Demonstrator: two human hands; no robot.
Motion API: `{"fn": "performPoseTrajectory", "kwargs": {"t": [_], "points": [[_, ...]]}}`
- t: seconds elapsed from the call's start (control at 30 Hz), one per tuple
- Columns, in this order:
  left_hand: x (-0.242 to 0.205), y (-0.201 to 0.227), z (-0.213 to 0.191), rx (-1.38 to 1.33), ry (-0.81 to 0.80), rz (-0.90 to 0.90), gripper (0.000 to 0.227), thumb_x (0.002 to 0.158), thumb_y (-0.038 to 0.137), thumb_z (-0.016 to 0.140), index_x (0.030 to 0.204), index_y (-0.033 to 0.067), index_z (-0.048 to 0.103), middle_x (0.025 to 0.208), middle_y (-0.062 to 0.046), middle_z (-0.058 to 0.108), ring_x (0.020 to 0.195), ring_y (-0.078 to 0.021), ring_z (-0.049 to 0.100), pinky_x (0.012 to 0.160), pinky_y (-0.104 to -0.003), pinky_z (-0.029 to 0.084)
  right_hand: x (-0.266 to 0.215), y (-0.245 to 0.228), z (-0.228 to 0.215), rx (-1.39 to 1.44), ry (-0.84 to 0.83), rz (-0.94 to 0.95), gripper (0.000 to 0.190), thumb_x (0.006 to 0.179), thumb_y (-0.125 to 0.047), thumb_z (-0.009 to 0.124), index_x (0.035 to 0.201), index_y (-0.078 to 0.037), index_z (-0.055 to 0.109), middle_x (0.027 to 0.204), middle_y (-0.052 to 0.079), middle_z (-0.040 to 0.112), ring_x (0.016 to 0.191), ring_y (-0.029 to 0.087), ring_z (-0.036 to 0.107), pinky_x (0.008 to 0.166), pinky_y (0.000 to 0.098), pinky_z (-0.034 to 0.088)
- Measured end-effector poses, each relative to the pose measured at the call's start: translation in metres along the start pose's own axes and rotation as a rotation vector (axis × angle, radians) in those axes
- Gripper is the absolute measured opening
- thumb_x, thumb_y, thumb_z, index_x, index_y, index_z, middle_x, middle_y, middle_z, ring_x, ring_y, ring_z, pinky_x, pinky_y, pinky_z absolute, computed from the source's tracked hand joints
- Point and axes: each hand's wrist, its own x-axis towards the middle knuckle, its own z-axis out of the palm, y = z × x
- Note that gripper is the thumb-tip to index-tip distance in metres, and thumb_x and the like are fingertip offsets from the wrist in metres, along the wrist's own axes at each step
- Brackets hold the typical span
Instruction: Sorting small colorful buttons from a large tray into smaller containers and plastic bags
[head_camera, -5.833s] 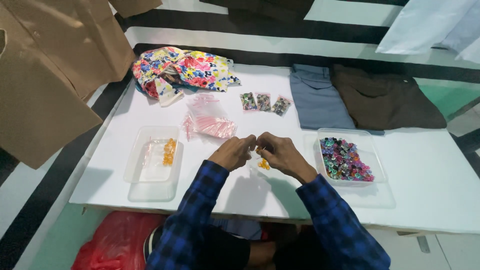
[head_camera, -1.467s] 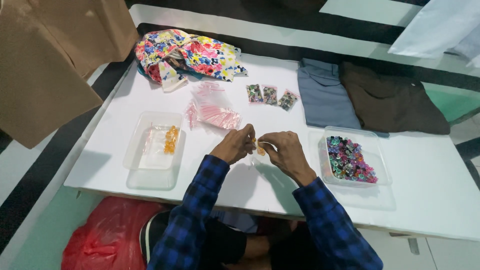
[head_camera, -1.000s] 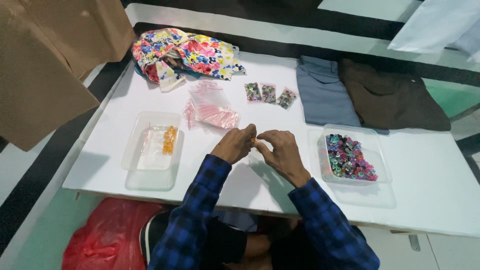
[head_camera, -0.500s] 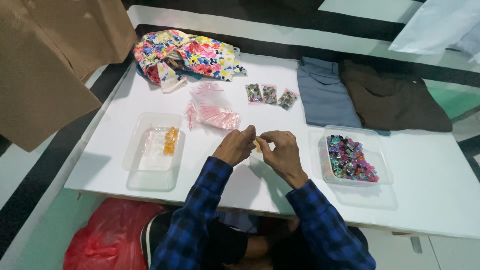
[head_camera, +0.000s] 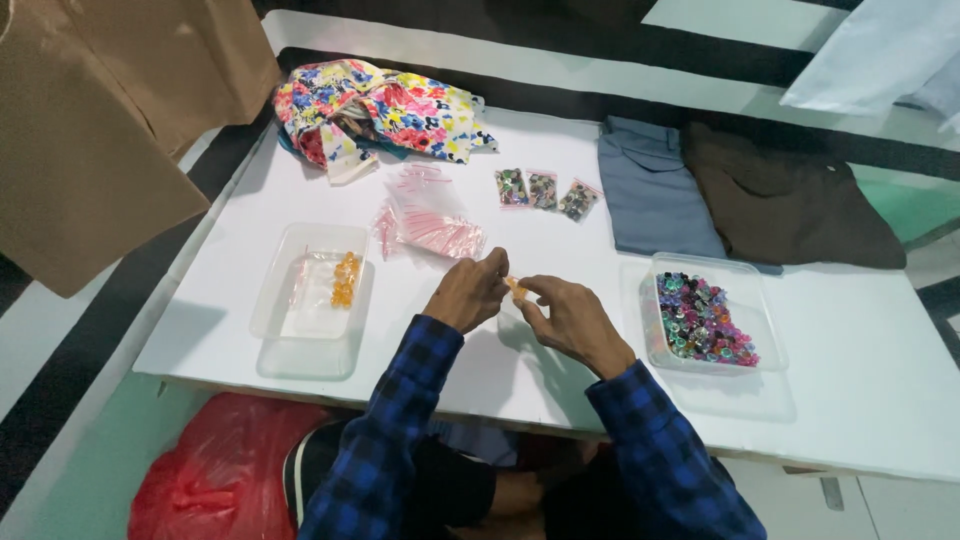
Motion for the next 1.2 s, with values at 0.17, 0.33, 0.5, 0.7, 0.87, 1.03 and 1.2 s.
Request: {"fn": "performPoseTrajectory", "kwargs": {"t": [0.17, 0.33, 0.5, 0.7, 0.87, 1.03, 1.2], "points": [[-0.007, 0.014, -0.008, -0.11, 0.027, -0.031, 0.036, 0.086, 0.02, 0.072, 0.113, 0.0182, 0.049, 0.086, -0.005, 0.078, 0.081, -0.0318, 0.075, 0.078, -0.043, 0.059, 0.007, 0.027, 0.015, 0.045, 0.128, -0.097, 0.02, 0.096, -0.01, 0.064, 0.113, -0.008, 0.075, 0.1, 0.014, 0.078, 0.089, 0.032, 0.077, 0.078, 0.0406, 0.063], [-0.017, 0.034, -0.034, -0.297, 0.041, -0.047, 0.047, 0.083, 0.024, 0.076, 0.122, 0.0143, 0.051, 0.104, -0.013, 0.076, 0.08, -0.035, 0.074, 0.074, -0.047, 0.057, 0.006, 0.029, -0.003, 0.122, 0.109, -0.173, 0.019, 0.093, -0.004, 0.065, 0.11, -0.007, 0.073, 0.102, 0.015, 0.077, 0.097, 0.034, 0.075, 0.082, 0.0434, 0.063], [-0.016, 0.031, -0.032, -0.563, -0.042, -0.163, 0.057, 0.083, 0.035, 0.079, 0.134, 0.0151, 0.063, 0.075, -0.01, 0.069, 0.06, -0.0196, 0.067, 0.059, -0.029, 0.054, 0.008, 0.043, -0.01, 0.166, 0.08, -0.19, 0.023, 0.091, -0.005, 0.064, 0.112, -0.007, 0.073, 0.102, 0.017, 0.078, 0.099, 0.037, 0.074, 0.084, 0.048, 0.062], [-0.003, 0.01, -0.001, -0.735, 0.054, -0.091, 0.027, 0.084, 0.026, 0.084, 0.1, 0.0085, 0.071, 0.099, -0.018, 0.076, 0.064, -0.0205, 0.072, 0.058, -0.03, 0.056, 0.003, 0.029, -0.025, 0.233, 0.05, -0.176, 0.025, 0.09, -0.003, 0.06, 0.112, -0.003, 0.071, 0.105, 0.02, 0.077, 0.103, 0.039, 0.074, 0.09, 0.0518, 0.06], [-0.002, 0.013, 0.011, -0.851, 0.158, -0.135, 0.021, 0.083, 0.018, 0.085, 0.093, 0.0063, 0.07, 0.089, -0.014, 0.076, 0.055, -0.0134, 0.067, 0.051, -0.023, 0.051, -0.002, 0.024, -0.018, 0.367, 0.103, -0.128, 0.027, 0.091, -0.009, 0.067, 0.118, -0.008, 0.069, 0.106, 0.017, 0.078, 0.107, 0.035, 0.073, 0.094, 0.0486, 0.058], [-0.011, 0.019, 0.017, -0.858, 0.235, -0.143, 0.018, 0.083, 0.015, 0.085, 0.087, 0.0055, 0.071, 0.081, -0.011, 0.076, 0.051, -0.0117, 0.065, 0.045, -0.021, 0.049, -0.003, 0.028, -0.003, 0.484, 0.179, -0.006, 0.034, 0.095, -0.013, 0.07, 0.128, -0.012, 0.063, 0.1, 0.017, 0.078, 0.106, 0.034, 0.073, 0.096, 0.0449, 0.059], [-0.025, 0.031, 0.008, -0.629, 0.23, -0.154, 0.021, 0.081, 0.024, 0.086, 0.099, 0.0167, 0.077, 0.089, -0.007, 0.078, 0.061, -0.0135, 0.063, 0.052, -0.027, 0.051, 0.001, 0.034, 0.004, 0.535, 0.121, 0.014, 0.018, 0.093, -0.014, 0.074, 0.11, -0.01, 0.075, 0.097, 0.016, 0.08, 0.104, 0.029, 0.075, 0.09, 0.0421, 0.061]]}}
